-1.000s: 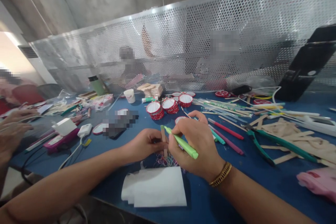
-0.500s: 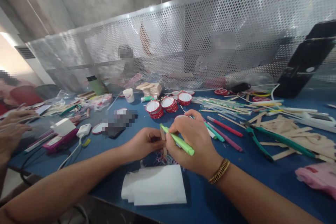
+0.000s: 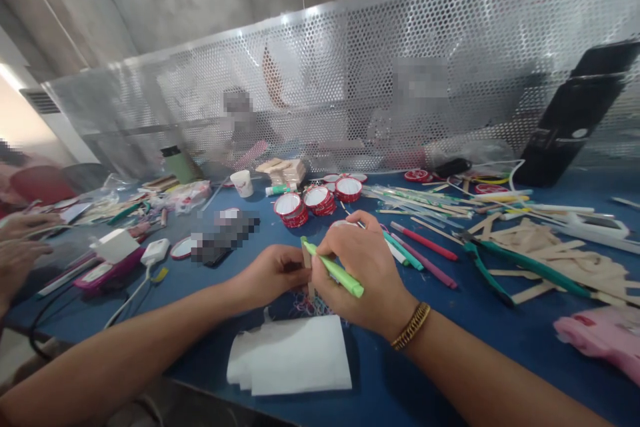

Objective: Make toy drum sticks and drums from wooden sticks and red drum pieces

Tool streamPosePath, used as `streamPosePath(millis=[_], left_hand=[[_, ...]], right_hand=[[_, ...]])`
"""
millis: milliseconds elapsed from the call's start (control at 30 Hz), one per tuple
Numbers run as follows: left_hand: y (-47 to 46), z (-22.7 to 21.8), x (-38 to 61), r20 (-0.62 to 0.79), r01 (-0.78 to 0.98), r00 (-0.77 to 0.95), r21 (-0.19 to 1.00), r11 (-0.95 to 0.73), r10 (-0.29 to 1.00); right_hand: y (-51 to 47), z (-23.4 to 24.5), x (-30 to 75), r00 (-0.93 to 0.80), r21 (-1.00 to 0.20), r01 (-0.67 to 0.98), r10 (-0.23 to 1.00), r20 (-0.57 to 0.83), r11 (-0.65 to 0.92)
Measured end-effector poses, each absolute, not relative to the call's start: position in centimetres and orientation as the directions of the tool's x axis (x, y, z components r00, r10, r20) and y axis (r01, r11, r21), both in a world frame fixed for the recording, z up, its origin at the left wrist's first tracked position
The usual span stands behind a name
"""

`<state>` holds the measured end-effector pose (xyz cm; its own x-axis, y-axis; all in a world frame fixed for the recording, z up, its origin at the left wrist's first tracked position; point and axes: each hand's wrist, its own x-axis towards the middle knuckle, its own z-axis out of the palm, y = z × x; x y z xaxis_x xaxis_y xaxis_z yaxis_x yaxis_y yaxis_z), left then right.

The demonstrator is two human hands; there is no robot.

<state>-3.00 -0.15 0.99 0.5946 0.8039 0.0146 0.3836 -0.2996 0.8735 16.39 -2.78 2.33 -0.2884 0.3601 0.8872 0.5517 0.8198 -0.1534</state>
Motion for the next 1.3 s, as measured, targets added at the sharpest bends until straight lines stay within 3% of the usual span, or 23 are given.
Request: streamPosePath(millis=[500, 733, 967, 1300], left_hand=[[-0.12, 0.88, -3.02, 0.056, 0.342, 0.630, 0.875, -0.342, 0.774], [-0.06, 0.80, -3.13, 0.031, 0.409, 0.594, 0.849, -0.335, 0.804], [-0.28, 0.95, -3.08, 0.032, 0.340, 0.619, 0.890, -0.304, 0.785], [0.11, 0.47, -3.18, 0.037, 0.415, 0.589, 0.843, -0.341, 0.807]], right_hand=[[-2.76, 2.11, 16.50, -0.261, -0.167, 0.577, 0.374, 0.890, 0.799], [-2.84, 2.27, 16.45, -0.289, -0.161, 0.557, 0.372, 0.882, 0.815], [-2.80, 2.31, 16.49, -0.262, -0.160, 0.558, 0.355, 0.897, 0.814], [-2.55, 2.31, 16.64, -0.244, -0.172, 0.568, 0.364, 0.899, 0.805]])
